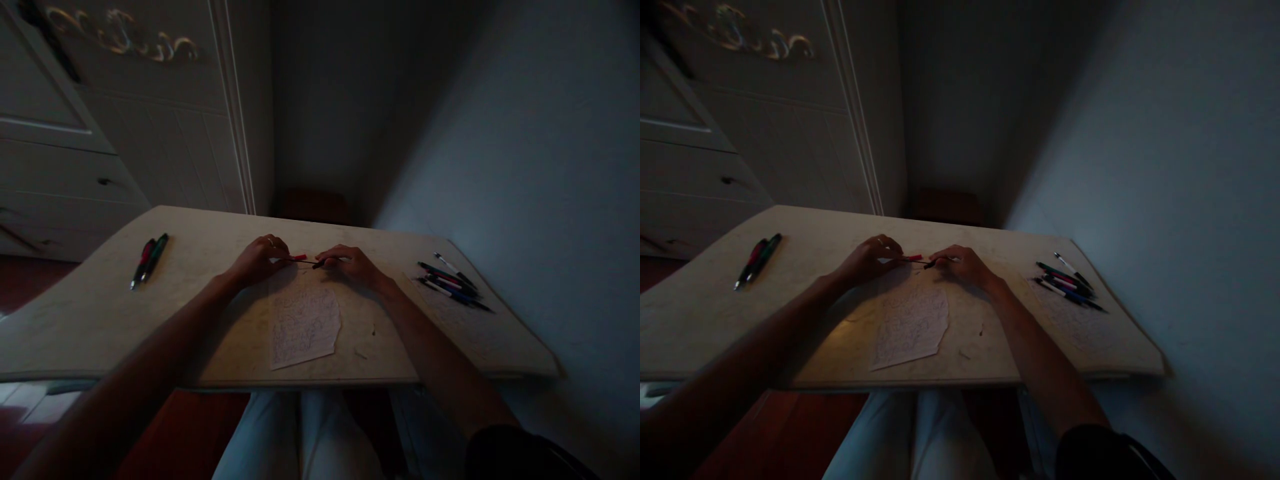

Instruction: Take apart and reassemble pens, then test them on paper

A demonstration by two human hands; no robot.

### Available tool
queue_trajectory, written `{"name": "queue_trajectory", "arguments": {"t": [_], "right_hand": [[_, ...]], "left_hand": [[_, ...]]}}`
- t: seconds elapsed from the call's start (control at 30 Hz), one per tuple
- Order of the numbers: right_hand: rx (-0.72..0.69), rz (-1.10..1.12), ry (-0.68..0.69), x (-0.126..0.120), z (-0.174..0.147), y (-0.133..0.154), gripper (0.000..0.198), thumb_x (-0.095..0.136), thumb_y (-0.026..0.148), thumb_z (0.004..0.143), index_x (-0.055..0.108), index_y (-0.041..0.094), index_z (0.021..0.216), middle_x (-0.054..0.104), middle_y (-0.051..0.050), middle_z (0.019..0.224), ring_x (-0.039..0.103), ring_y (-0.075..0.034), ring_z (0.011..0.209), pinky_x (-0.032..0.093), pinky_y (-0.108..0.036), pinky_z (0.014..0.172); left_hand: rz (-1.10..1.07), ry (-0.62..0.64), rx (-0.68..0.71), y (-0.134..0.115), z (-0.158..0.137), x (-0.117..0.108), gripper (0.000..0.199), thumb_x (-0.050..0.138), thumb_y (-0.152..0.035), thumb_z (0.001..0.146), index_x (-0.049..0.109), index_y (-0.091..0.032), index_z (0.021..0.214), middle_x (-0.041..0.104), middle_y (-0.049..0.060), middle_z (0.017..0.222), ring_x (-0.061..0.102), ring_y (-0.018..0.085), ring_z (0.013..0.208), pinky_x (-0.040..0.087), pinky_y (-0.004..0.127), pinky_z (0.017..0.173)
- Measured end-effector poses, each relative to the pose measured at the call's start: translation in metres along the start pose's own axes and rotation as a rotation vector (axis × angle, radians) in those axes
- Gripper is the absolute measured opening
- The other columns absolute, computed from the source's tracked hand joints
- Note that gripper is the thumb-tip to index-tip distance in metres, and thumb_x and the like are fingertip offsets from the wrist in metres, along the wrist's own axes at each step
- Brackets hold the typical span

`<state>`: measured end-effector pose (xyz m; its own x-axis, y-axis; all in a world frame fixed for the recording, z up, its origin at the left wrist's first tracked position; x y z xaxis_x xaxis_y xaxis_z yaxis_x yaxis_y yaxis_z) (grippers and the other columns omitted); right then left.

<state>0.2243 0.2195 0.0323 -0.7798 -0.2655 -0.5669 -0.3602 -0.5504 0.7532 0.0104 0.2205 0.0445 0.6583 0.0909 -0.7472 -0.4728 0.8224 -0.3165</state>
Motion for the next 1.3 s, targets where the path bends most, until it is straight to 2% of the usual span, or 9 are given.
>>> {"name": "queue_trajectory", "arguments": {"t": [0.13, 0.3, 0.47, 0.6, 0.87, 1.1, 1.2, 1.3], "right_hand": [[-0.036, -0.101, 0.07, 0.0, -0.001, -0.001, 0.031, 0.062, 0.05, 0.089, 0.079, 0.025, 0.095, 0.075, -0.007, 0.091, 0.065, -0.022, 0.088, 0.049, -0.04, 0.085], [-0.03, -0.143, 0.001, -0.01, -0.002, -0.005, 0.03, 0.062, 0.046, 0.09, 0.079, 0.022, 0.093, 0.075, -0.009, 0.09, 0.065, -0.023, 0.087, 0.048, -0.041, 0.085], [-0.002, -0.118, -0.001, -0.008, -0.003, -0.004, 0.031, 0.059, 0.045, 0.091, 0.077, 0.021, 0.095, 0.074, -0.009, 0.094, 0.065, -0.023, 0.092, 0.048, -0.041, 0.087], [0.063, -0.105, 0.014, -0.006, -0.002, -0.014, 0.035, 0.056, 0.049, 0.092, 0.076, 0.02, 0.093, 0.073, -0.008, 0.093, 0.065, -0.023, 0.089, 0.048, -0.039, 0.084], [0.15, 0.017, -0.098, -0.016, -0.003, -0.024, 0.043, 0.055, 0.056, 0.09, 0.074, 0.017, 0.088, 0.074, -0.011, 0.093, 0.065, -0.023, 0.089, 0.048, -0.038, 0.084], [0.19, -0.07, -0.138, -0.02, -0.004, -0.026, 0.045, 0.052, 0.056, 0.091, 0.069, 0.017, 0.077, 0.07, -0.007, 0.074, 0.063, -0.019, 0.071, 0.049, -0.035, 0.072], [0.201, -0.068, -0.122, -0.015, -0.004, -0.026, 0.043, 0.055, 0.056, 0.09, 0.07, 0.017, 0.08, 0.07, -0.007, 0.073, 0.064, -0.019, 0.07, 0.05, -0.035, 0.072], [0.207, 0.054, -0.105, -0.009, -0.004, -0.023, 0.045, 0.056, 0.058, 0.088, 0.07, 0.016, 0.086, 0.072, -0.008, 0.079, 0.067, -0.02, 0.074, 0.052, -0.035, 0.073]], "left_hand": [[-0.015, -0.002, -0.017, 0.003, -0.001, 0.0, 0.014, 0.065, -0.03, 0.087, 0.078, -0.025, 0.087, 0.072, 0.005, 0.085, 0.064, 0.017, 0.08, 0.051, 0.031, 0.072], [-0.027, -0.011, -0.009, 0.005, 0.0, 0.0, 0.015, 0.065, -0.03, 0.088, 0.078, -0.024, 0.087, 0.072, 0.005, 0.084, 0.064, 0.017, 0.079, 0.051, 0.031, 0.072], [-0.032, -0.007, -0.016, 0.004, 0.0, -0.002, 0.015, 0.064, -0.031, 0.088, 0.078, -0.024, 0.087, 0.072, 0.005, 0.084, 0.064, 0.017, 0.08, 0.051, 0.031, 0.072], [-0.04, -0.018, -0.025, 0.005, 0.0, -0.002, 0.015, 0.065, -0.032, 0.088, 0.077, -0.023, 0.085, 0.072, 0.005, 0.083, 0.064, 0.018, 0.08, 0.051, 0.032, 0.073], [-0.011, 0.02, -0.067, 0.005, 0.0, -0.001, 0.016, 0.065, -0.035, 0.087, 0.076, -0.024, 0.085, 0.071, 0.005, 0.086, 0.064, 0.017, 0.082, 0.051, 0.032, 0.076], [-0.009, 0.083, -0.049, 0.002, 0.0, 0.008, 0.017, 0.064, -0.033, 0.087, 0.077, -0.021, 0.085, 0.071, 0.008, 0.086, 0.063, 0.019, 0.081, 0.051, 0.035, 0.074], [-0.034, 0.078, -0.029, -0.001, 0.0, 0.008, 0.019, 0.064, -0.034, 0.087, 0.077, -0.02, 0.084, 0.07, 0.008, 0.086, 0.063, 0.02, 0.081, 0.052, 0.035, 0.073], [-0.056, 0.084, -0.037, -0.001, 0.0, 0.007, 0.016, 0.065, -0.033, 0.086, 0.077, -0.022, 0.084, 0.07, 0.008, 0.087, 0.064, 0.02, 0.082, 0.052, 0.035, 0.074]]}}
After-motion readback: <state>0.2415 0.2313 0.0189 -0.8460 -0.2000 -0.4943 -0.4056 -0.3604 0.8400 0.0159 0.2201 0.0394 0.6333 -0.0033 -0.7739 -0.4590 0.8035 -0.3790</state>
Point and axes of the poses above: each hand's wrist, its own z-axis towards the middle knuckle, its own x-axis out of the palm, y = z × x, the point moved 6 cm from there along z, towards the middle knuckle
